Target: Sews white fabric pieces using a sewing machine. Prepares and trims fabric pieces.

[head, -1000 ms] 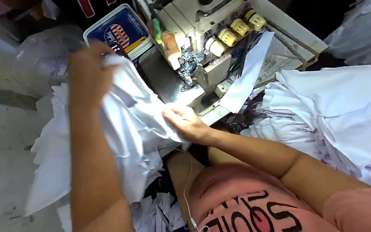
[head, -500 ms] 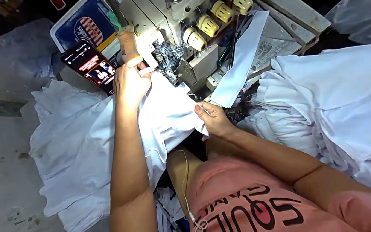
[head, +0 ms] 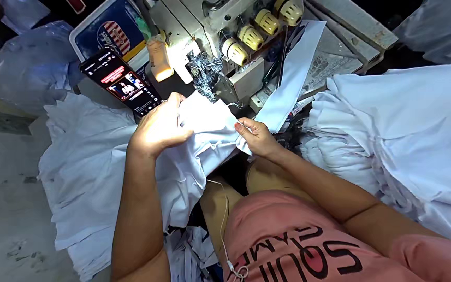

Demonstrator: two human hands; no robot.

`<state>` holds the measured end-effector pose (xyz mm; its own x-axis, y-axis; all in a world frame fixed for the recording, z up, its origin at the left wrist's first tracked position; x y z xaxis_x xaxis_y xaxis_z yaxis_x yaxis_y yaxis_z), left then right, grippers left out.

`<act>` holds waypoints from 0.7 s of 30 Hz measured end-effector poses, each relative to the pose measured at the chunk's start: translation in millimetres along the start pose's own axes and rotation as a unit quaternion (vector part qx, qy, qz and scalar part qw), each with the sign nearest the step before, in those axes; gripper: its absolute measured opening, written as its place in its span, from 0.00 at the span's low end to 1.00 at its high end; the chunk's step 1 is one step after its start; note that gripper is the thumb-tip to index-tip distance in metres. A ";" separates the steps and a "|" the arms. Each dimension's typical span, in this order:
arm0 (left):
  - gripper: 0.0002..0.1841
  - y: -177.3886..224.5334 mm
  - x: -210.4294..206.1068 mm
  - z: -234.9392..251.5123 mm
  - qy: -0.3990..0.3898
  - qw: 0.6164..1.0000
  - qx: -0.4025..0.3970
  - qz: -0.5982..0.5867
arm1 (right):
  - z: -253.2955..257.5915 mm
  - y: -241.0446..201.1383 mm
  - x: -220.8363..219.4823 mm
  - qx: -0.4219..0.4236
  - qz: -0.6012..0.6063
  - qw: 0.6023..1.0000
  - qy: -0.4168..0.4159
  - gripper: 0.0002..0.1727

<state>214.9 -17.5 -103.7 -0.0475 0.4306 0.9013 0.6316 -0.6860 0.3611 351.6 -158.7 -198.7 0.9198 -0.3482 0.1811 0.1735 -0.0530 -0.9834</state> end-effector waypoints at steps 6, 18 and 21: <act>0.28 -21.9 3.1 -11.2 0.222 0.973 0.033 0.051 | 7.4 12.6 -3.3 0.004 -0.028 1.000 0.007 0.17; 0.36 88.0 -114.4 -87.5 0.280 0.790 -0.148 -0.525 | -52.5 -72.2 -4.7 0.181 0.034 0.982 -0.031 0.39; 0.15 80.6 -116.3 -94.2 0.331 0.751 -0.095 -0.563 | -55.5 -74.8 -10.0 0.194 0.043 0.979 -0.036 0.44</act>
<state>198.4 -178.1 -156.8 -0.8831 0.4579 -0.1026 -0.2168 -0.2041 0.9546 309.9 -203.2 -127.6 0.9566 -0.2690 0.1120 0.2027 0.3383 -0.9190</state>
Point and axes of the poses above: each hand's wrist, its own z-axis towards the middle knuckle, its own x-axis out of the back of the hand, y = z × x, the point moved 9 cm from there along z, towards the middle knuckle, and after that the axes turned 7 degrees about -x, right-handed, at the moved point
